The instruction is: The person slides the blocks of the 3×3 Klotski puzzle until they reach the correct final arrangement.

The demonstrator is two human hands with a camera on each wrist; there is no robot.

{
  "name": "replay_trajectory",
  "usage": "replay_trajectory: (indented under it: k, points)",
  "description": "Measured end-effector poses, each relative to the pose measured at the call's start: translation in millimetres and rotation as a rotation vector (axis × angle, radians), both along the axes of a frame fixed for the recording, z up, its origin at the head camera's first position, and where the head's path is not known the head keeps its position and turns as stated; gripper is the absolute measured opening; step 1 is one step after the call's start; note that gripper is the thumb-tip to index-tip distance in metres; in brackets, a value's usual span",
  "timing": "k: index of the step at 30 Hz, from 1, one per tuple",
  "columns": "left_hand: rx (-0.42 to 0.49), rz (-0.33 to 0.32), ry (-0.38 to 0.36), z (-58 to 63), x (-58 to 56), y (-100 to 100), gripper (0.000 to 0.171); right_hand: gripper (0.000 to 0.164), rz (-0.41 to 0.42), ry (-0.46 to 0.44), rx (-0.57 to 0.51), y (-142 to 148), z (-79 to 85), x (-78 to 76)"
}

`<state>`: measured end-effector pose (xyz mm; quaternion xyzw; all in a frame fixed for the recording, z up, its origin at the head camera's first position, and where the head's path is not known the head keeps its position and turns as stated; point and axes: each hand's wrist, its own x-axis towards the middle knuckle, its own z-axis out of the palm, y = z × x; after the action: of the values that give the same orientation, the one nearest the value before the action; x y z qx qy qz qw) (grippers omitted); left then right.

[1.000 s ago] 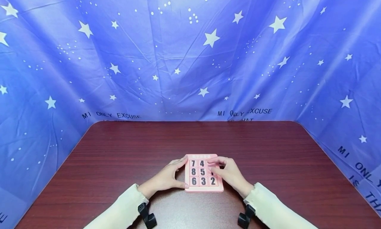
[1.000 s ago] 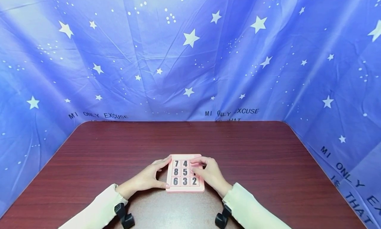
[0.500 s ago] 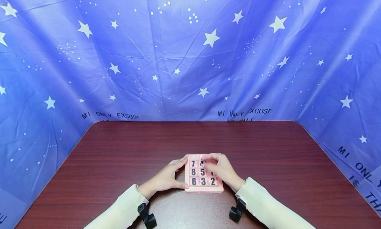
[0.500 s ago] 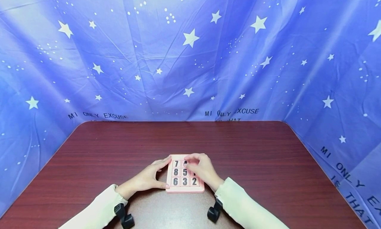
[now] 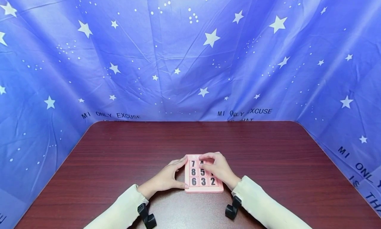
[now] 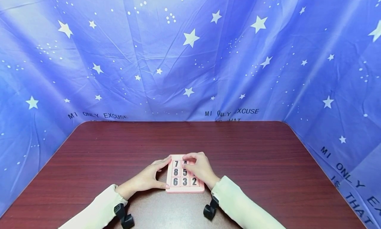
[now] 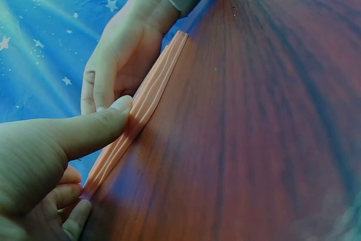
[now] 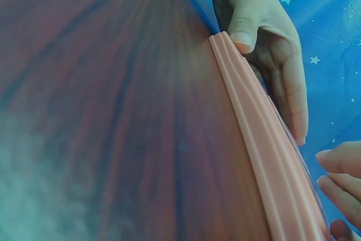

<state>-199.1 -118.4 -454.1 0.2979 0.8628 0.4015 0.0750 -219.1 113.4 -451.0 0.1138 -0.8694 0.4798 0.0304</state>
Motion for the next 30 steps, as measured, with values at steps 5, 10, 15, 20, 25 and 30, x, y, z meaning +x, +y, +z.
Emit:
replay_trajectory:
  k: [5,10,15,20,25,30]
  points:
    - [-0.001,-0.001,0.005,-0.1,0.0,0.1,0.097,0.022,0.002,0.005,0.012,-1.3,-0.3,-0.6]
    - [-0.006,-0.007,0.013,-0.3,-0.1,0.2,0.097,0.022,0.009,-0.003,0.011,-2.6,0.4,-0.1]
    - [-0.004,-0.009,0.012,-0.5,-0.3,0.5,0.096,0.022,0.01,-0.004,0.012,-3.4,-0.8,-0.2]
    - [-0.001,-0.008,0.007,-0.8,-0.4,-0.2,0.097,0.023,0.015,0.006,0.015,-3.9,-1.1,0.0]
    - [0.003,-0.01,0.006,-1.1,-0.6,-0.2,0.097,0.023,0.014,0.009,0.018,-3.9,-1.9,-0.3]
    - [0.002,-0.011,0.011,-1.2,-0.7,0.2,0.096,0.023,0.013,0.007,0.024,-4.0,-1.6,0.0]
